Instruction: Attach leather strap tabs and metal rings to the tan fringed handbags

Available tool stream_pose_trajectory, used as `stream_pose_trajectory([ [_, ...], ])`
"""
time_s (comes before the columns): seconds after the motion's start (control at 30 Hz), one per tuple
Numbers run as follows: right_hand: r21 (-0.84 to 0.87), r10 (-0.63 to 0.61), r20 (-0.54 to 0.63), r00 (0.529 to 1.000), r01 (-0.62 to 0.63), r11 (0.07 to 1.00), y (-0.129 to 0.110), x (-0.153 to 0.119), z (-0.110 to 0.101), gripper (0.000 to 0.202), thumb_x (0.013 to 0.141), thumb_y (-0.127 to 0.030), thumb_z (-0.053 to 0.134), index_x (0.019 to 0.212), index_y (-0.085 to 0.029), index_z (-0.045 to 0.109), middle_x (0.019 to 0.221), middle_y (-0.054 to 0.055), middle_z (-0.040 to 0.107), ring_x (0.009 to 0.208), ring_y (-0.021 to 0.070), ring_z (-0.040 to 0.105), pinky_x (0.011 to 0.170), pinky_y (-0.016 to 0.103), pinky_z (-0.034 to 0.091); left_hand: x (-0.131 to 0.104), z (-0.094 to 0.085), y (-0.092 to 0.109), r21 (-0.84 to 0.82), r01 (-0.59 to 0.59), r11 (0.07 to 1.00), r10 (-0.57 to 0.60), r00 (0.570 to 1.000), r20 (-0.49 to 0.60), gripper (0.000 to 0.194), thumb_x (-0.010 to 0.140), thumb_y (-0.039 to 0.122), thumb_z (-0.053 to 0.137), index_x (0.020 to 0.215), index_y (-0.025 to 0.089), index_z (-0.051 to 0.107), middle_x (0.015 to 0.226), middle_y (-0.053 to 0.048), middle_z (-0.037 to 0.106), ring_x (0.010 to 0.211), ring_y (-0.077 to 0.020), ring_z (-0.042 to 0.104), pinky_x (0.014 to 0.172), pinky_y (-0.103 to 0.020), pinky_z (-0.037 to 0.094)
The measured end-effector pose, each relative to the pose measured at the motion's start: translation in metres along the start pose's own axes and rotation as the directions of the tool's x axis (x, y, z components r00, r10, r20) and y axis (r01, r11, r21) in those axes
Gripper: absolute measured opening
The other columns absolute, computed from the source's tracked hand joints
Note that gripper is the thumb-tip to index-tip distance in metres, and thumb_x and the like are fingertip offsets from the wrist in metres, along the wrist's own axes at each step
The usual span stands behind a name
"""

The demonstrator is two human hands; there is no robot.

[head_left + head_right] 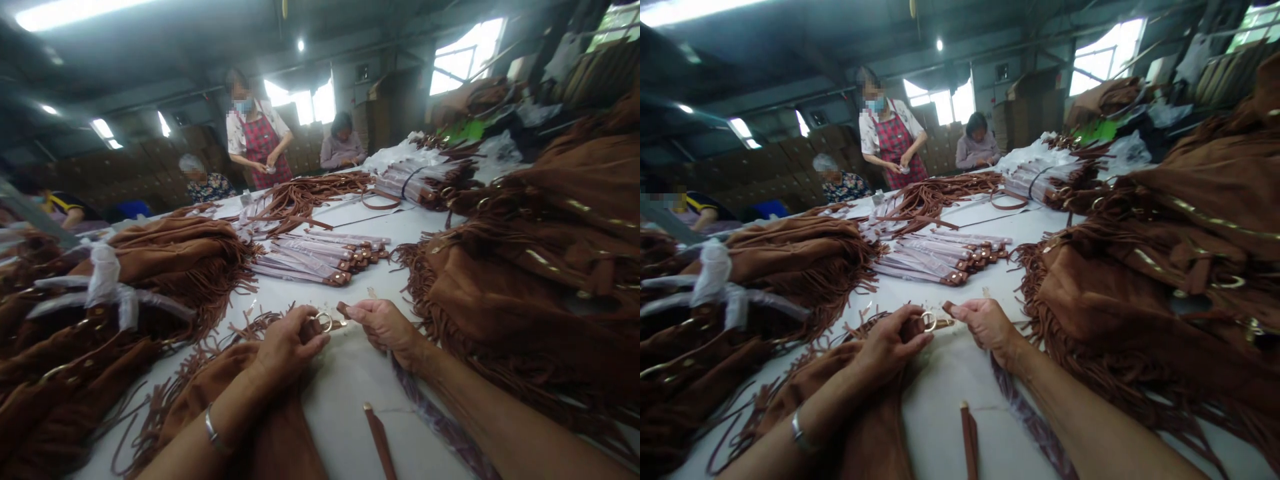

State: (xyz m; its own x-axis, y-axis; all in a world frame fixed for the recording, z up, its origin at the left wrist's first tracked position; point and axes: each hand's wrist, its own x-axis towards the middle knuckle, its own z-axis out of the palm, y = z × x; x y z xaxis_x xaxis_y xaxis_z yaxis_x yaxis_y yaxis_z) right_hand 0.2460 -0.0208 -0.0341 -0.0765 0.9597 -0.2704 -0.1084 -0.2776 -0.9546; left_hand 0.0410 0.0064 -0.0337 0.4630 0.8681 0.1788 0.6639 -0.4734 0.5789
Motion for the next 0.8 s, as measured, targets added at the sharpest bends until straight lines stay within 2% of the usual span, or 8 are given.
stream_pose_trajectory([
  [0.07, -0.001, 0.014, -0.008, 1.000, -0.014, 1.000, 0.000, 0.001, 0.001, 0.045, 0.066, -0.056, 0.068, 0.077, -0.015, 0.055, 0.038, -0.013, 0.027, 0.032, 0.0023, 0.016, 0.031, 0.018, 0.010, 0.001, -0.001, -0.003, -0.017, -0.023, 1.000, 0.023, 1.000, 0.003, 0.035, 0.075, 0.036, 0.063, 0.106, 0.021, 0.055, 0.085, -0.001, 0.060, 0.073, -0.0146, 0.055, 0.068, -0.026, 0.042],
  [0.2, 0.024, 0.043, 0.006, 0.999, -0.043, 0.999, -0.003, 0.000, 0.006, 0.043, 0.065, -0.055, 0.068, 0.073, -0.014, 0.055, 0.038, -0.013, 0.029, 0.031, 0.0017, 0.017, 0.032, 0.018, 0.012, 0.003, -0.002, -0.003, -0.035, -0.074, 0.997, 0.074, 0.997, -0.001, 0.024, 0.078, 0.034, 0.061, 0.097, 0.020, 0.058, 0.076, 0.001, 0.058, 0.067, -0.0130, 0.053, 0.063, -0.024, 0.041],
  [0.33, 0.013, 0.053, 0.015, 0.998, -0.054, 0.998, -0.004, -0.001, 0.011, 0.041, 0.066, -0.052, 0.068, 0.075, -0.013, 0.057, 0.037, -0.012, 0.031, 0.030, 0.0020, 0.021, 0.032, 0.019, 0.012, 0.002, 0.000, -0.005, 0.020, -0.193, 0.981, 0.194, 0.981, -0.028, 0.033, 0.080, 0.031, 0.059, 0.111, 0.021, 0.052, 0.077, 0.001, 0.058, 0.069, -0.0132, 0.054, 0.065, -0.024, 0.042],
  [0.47, 0.012, 0.049, 0.024, 0.999, -0.049, 0.999, -0.003, -0.001, 0.014, 0.040, 0.067, -0.051, 0.069, 0.075, -0.013, 0.058, 0.036, -0.012, 0.031, 0.030, 0.0020, 0.020, 0.033, 0.019, 0.012, 0.002, -0.003, -0.006, 0.073, -0.296, 0.952, 0.295, 0.955, 0.034, 0.032, 0.085, 0.031, 0.054, 0.115, 0.022, 0.049, 0.080, 0.000, 0.057, 0.071, -0.0136, 0.052, 0.065, -0.025, 0.041],
  [0.6, -0.002, 0.038, 0.044, 0.998, -0.038, 0.999, -0.003, -0.002, 0.015, 0.041, 0.065, -0.052, 0.070, 0.072, -0.014, 0.057, 0.036, -0.011, 0.031, 0.030, 0.0023, 0.020, 0.033, 0.020, 0.011, 0.000, -0.008, -0.003, 0.086, -0.329, 0.941, 0.321, 0.943, 0.093, 0.031, 0.088, 0.035, 0.051, 0.116, 0.022, 0.048, 0.081, -0.001, 0.057, 0.074, -0.0145, 0.052, 0.066, -0.026, 0.040],
  [0.8, -0.011, 0.024, 0.116, 0.993, -0.023, 1.000, -0.002, 0.000, 0.009, 0.041, 0.067, -0.052, 0.069, 0.074, -0.014, 0.057, 0.038, -0.011, 0.029, 0.032, 0.0025, 0.017, 0.032, 0.019, 0.010, -0.002, -0.009, -0.004, 0.058, -0.343, 0.938, 0.336, 0.936, 0.102, 0.032, 0.088, 0.037, 0.050, 0.114, 0.020, 0.052, 0.087, -0.004, 0.058, 0.079, -0.0159, 0.053, 0.072, -0.027, 0.042],
])
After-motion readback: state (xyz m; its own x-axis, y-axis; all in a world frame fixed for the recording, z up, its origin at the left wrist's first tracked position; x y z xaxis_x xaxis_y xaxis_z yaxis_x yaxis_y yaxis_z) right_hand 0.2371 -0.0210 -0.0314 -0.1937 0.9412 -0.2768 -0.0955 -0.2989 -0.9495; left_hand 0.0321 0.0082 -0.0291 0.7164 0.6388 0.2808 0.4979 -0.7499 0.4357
